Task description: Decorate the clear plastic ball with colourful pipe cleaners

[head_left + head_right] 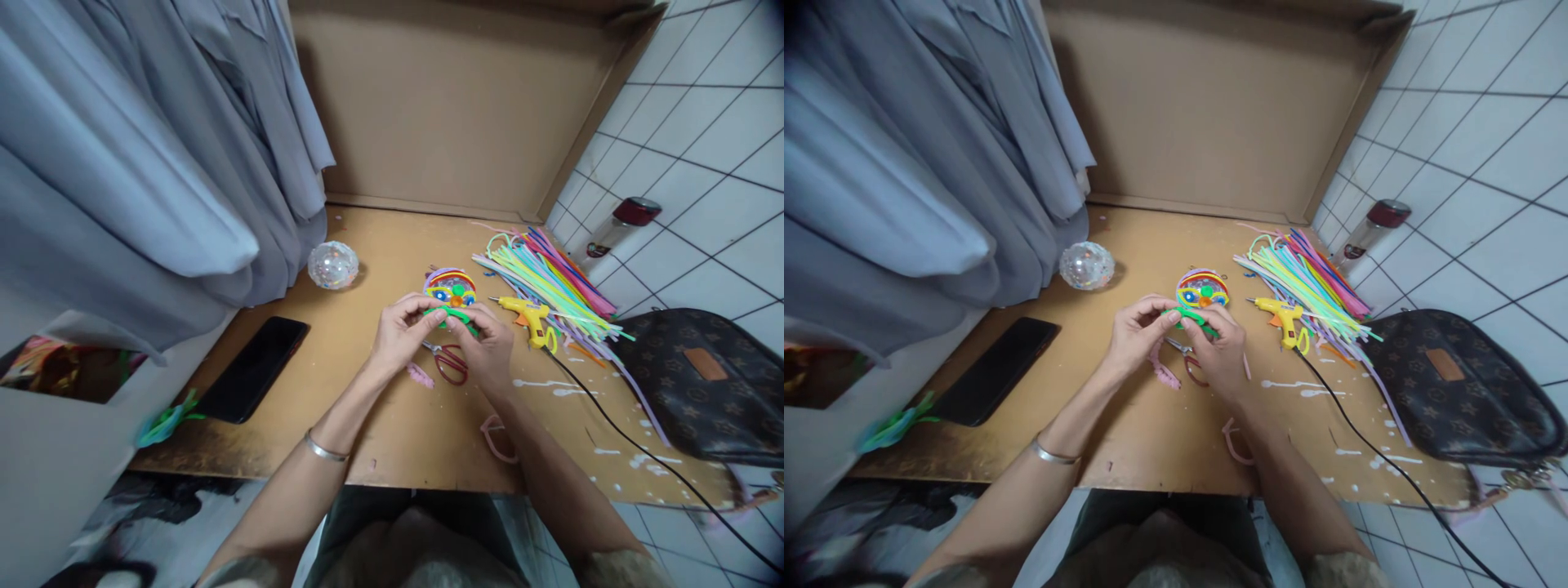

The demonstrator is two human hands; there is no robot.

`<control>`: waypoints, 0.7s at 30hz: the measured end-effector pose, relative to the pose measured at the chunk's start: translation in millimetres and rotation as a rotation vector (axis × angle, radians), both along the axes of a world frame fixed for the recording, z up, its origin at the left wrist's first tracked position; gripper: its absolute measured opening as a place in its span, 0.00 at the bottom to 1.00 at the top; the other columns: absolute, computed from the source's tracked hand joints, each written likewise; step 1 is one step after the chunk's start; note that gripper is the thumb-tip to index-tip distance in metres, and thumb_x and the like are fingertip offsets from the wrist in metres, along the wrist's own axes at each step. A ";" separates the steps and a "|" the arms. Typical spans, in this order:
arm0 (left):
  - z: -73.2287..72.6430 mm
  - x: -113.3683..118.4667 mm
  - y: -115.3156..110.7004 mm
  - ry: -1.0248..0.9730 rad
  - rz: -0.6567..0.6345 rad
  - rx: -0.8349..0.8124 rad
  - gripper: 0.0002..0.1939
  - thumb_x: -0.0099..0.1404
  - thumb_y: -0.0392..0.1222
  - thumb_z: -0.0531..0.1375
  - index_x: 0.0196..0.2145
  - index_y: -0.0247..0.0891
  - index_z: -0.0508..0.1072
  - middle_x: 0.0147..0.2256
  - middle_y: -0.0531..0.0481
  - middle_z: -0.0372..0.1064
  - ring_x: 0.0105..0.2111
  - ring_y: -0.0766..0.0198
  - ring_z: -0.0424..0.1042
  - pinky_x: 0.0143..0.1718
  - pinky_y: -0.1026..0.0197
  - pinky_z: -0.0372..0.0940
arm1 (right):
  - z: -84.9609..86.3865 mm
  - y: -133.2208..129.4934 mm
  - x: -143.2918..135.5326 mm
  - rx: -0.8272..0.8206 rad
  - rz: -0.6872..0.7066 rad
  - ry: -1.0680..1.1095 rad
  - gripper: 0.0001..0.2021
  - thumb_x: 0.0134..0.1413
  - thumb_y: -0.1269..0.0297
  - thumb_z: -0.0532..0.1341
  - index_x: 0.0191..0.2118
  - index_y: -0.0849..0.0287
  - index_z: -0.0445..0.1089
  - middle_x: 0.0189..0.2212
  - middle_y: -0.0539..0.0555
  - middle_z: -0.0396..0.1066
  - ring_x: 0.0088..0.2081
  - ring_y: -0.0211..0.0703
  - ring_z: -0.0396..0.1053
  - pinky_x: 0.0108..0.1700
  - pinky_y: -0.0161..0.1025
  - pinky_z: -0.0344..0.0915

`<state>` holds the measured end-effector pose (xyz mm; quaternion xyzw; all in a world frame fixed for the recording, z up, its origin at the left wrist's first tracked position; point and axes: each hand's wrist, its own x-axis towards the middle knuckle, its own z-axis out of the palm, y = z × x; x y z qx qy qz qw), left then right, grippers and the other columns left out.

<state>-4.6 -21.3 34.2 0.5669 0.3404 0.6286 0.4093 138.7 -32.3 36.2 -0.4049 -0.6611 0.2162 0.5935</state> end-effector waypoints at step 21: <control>2.2 0.1 -0.8 -0.038 -0.013 -0.041 0.10 0.53 0.47 0.71 0.31 0.40 0.83 0.34 0.45 0.78 0.36 0.61 0.75 0.41 0.59 0.70 | -0.5 0.9 1.4 0.021 -0.010 -0.042 0.04 0.55 0.66 0.64 0.35 0.54 0.78 0.31 0.50 0.74 0.34 0.40 0.70 0.36 0.38 0.69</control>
